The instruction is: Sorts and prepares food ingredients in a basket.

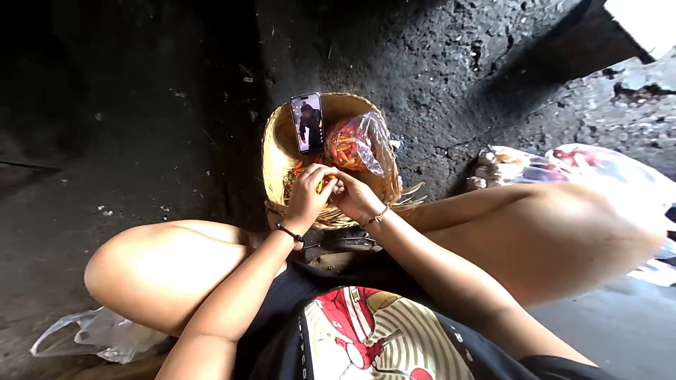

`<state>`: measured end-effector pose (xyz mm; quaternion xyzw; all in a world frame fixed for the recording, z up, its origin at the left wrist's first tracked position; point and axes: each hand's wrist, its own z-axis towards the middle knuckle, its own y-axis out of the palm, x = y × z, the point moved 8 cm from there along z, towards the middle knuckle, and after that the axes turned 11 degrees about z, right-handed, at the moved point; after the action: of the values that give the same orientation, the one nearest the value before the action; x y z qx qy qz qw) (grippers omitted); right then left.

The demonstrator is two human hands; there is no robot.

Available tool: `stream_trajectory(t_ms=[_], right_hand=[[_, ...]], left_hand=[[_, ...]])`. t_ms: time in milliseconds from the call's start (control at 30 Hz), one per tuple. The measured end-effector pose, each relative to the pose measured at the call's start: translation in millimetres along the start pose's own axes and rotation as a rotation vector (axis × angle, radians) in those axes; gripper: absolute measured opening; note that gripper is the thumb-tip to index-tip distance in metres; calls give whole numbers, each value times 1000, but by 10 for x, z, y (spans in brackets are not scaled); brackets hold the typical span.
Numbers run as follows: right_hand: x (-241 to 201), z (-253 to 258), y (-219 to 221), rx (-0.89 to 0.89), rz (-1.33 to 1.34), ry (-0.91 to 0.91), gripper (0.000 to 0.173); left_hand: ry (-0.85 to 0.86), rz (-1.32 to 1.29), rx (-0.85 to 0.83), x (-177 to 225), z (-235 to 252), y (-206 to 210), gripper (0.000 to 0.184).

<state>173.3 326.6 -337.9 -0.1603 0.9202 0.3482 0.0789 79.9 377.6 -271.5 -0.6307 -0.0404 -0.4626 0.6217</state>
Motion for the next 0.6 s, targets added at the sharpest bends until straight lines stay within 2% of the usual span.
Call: stream_trajectory(t_ms=[133, 233, 367, 467, 600], right_hand=[[-22, 6, 0, -24, -55, 4, 16], [-101, 78, -42, 11, -77, -48, 17], [-189, 187, -47, -32, -19, -108, 14], [-205, 183, 21, -118, -39, -120, 11], [-181, 145, 72, -112, -36, -89, 16]], left_hand=[[26, -21, 11, 47, 4, -64, 19], [4, -164, 3, 87, 19, -140, 23], [-126, -465, -29, 79, 32, -214, 32], [-217, -550, -33, 39, 30, -275, 42], [-317, -568, -49, -42, 4, -299, 33]])
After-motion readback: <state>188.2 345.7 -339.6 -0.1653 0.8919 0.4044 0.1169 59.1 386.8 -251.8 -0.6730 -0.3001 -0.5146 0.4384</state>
